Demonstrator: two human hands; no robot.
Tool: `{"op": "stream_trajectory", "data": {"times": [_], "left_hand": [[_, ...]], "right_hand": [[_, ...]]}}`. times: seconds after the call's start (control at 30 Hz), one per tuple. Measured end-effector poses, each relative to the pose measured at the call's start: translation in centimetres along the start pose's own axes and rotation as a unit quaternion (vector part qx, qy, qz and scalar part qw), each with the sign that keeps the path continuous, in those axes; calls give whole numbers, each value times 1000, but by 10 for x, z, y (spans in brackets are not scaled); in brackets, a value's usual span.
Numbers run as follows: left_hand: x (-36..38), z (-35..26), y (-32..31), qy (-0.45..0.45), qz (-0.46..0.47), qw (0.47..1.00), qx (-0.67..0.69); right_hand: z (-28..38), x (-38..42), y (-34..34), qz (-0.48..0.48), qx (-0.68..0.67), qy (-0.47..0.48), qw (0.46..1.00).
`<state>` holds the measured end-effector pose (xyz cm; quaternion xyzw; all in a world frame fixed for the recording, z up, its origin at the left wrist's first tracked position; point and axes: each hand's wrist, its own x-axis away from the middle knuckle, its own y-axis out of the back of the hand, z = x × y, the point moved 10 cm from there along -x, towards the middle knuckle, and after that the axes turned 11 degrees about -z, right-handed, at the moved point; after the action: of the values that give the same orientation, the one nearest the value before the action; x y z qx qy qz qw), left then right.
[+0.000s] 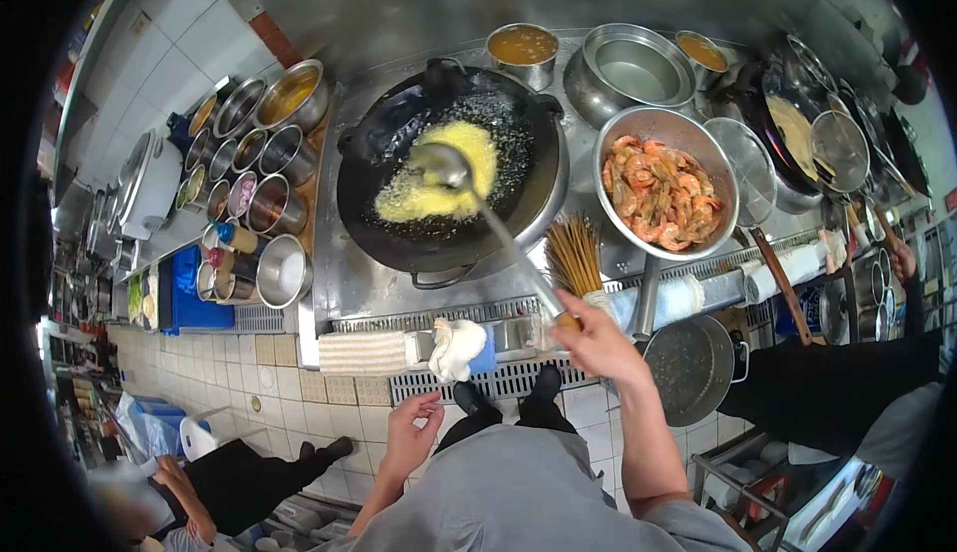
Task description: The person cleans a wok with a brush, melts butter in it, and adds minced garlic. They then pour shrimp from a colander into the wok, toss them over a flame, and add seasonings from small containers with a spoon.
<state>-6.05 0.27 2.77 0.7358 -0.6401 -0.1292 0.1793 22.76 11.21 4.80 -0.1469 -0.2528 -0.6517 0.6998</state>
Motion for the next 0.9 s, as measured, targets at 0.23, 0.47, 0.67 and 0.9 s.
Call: {"op": "stream_trajectory", "data": {"times": [0.23,0.47,0.67,0.9], "left_hand": [[-6,-6,-21,-1,32,999,7],[-8,3,-4,18,3,1000,9],[2,10,-15,36,38,998,19],[-19,-15,-32,15,59,998,33]], "right_hand": [[14,-65,-57,-29,-22,84,996],[-1,1,-21,63,-7,24,998],[25,-47,-15,-56,53,110,991],[-1,-20,-50,50,-5,29,998]]}}
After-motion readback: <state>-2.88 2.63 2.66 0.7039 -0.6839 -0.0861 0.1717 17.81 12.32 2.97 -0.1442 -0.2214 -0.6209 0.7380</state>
